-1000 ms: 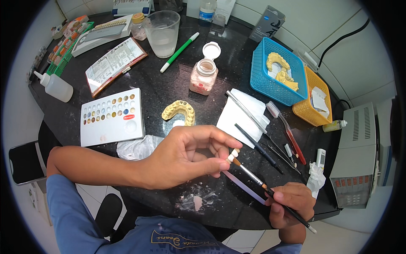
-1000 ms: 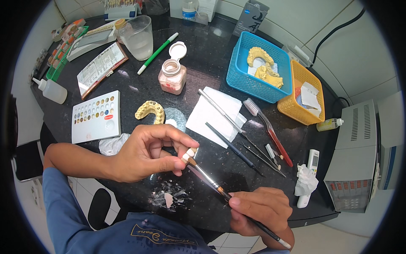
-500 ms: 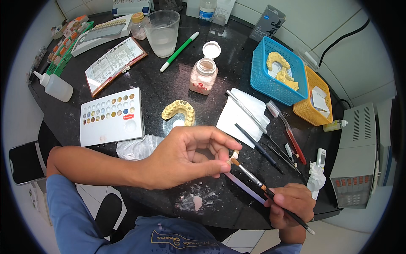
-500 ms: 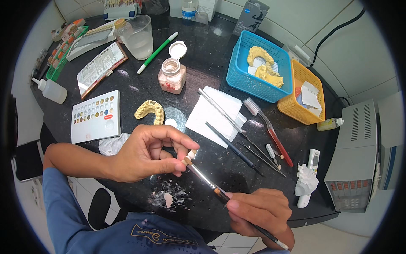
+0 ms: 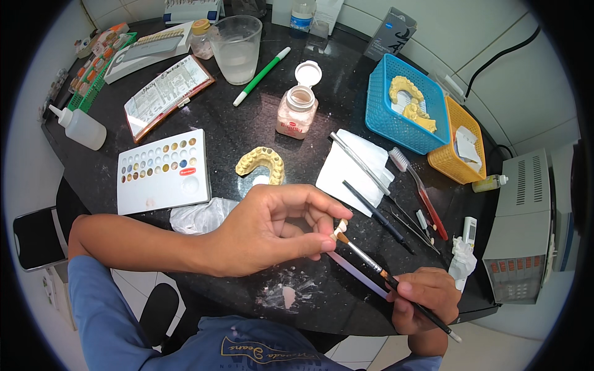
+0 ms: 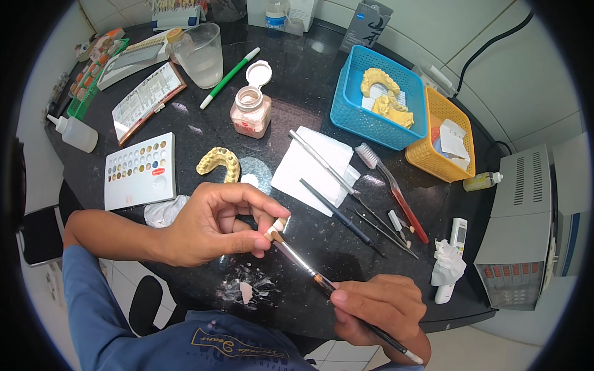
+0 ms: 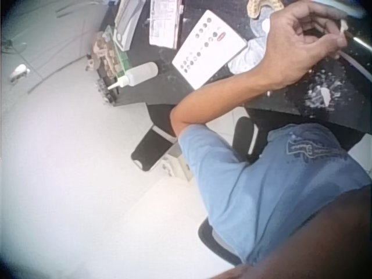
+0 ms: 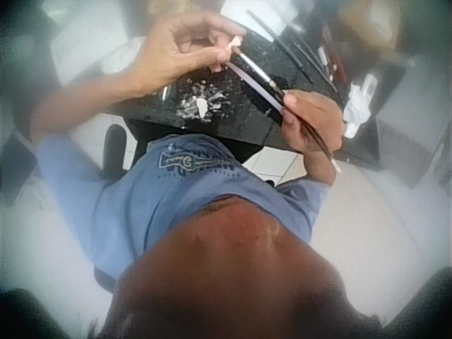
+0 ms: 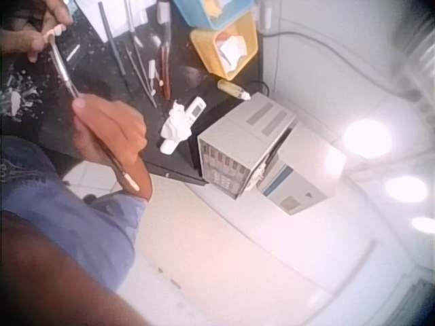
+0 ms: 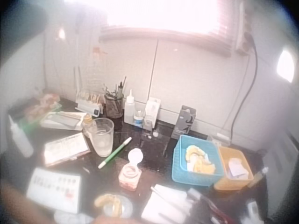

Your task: The person paints a small dental prosthesis using a fine brush and a pinkish liquid from a jar. They hold the object in their left hand and apply the substance with their right hand, occasionally switching tools to refine the surface. The workspace contains dental molds, a color palette, and various instruments.

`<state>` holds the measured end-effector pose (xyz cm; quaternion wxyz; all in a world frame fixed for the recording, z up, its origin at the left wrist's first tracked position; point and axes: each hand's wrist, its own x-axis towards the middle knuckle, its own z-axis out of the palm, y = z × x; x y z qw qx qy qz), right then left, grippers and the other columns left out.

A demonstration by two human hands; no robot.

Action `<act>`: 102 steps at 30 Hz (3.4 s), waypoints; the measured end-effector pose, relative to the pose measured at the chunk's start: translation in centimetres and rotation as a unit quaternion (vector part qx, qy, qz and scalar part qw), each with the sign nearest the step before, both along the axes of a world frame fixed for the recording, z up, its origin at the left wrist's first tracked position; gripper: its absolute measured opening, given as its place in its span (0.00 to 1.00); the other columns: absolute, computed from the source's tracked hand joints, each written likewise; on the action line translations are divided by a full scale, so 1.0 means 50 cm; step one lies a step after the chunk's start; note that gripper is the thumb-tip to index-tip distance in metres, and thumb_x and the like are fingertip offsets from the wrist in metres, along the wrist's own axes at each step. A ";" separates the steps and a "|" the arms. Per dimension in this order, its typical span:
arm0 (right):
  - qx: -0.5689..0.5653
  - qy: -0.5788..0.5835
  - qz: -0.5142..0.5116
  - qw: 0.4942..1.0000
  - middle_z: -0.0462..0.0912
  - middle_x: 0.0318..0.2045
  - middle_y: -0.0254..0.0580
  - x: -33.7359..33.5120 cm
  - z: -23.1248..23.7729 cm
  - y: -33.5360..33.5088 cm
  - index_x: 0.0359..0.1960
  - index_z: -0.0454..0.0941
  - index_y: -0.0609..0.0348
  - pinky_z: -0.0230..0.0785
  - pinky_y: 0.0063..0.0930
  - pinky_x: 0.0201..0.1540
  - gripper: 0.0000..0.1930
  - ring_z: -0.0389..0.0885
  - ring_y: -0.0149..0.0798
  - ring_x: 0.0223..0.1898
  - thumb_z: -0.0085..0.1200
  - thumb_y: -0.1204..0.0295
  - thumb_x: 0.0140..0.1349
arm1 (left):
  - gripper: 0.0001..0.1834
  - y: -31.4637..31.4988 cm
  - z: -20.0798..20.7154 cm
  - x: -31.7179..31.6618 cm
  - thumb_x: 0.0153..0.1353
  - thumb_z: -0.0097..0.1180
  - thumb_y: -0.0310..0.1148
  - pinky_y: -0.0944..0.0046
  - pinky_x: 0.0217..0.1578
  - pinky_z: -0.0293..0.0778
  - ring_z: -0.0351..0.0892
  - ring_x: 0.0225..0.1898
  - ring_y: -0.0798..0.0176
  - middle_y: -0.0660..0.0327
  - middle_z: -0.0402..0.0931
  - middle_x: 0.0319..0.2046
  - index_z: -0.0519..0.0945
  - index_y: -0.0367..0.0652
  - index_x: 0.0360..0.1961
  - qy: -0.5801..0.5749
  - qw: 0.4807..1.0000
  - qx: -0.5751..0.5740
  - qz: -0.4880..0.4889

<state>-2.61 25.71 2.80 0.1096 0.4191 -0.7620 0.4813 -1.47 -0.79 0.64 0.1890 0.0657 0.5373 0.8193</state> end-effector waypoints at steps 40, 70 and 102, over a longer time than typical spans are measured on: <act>0.035 0.034 0.047 0.998 0.81 0.25 0.46 -0.015 0.004 0.005 0.39 0.74 0.65 0.70 0.19 0.19 0.08 0.79 0.31 0.16 0.54 0.74 0.61 | 0.17 0.002 -0.012 0.005 0.61 0.56 0.21 0.72 0.41 0.80 0.76 0.40 0.72 0.58 0.73 0.40 0.75 0.32 0.52 0.036 0.999 -0.011 -0.013; -0.018 -0.008 -0.021 1.000 0.83 0.22 0.44 -0.002 0.001 0.006 0.34 0.80 0.63 0.69 0.20 0.18 0.09 0.81 0.35 0.17 0.58 0.80 0.50 | 0.18 0.002 -0.013 0.003 0.60 0.57 0.21 0.71 0.40 0.81 0.74 0.41 0.72 0.59 0.71 0.40 0.74 0.32 0.52 0.008 1.000 0.021 -0.003; 0.018 0.034 0.034 0.999 0.81 0.19 0.43 -0.016 0.003 0.006 0.40 0.74 0.67 0.69 0.19 0.19 0.09 0.79 0.31 0.15 0.52 0.74 0.61 | 0.18 0.000 -0.012 0.003 0.59 0.56 0.19 0.74 0.43 0.81 0.76 0.41 0.71 0.58 0.71 0.41 0.74 0.32 0.52 0.035 0.999 0.000 -0.019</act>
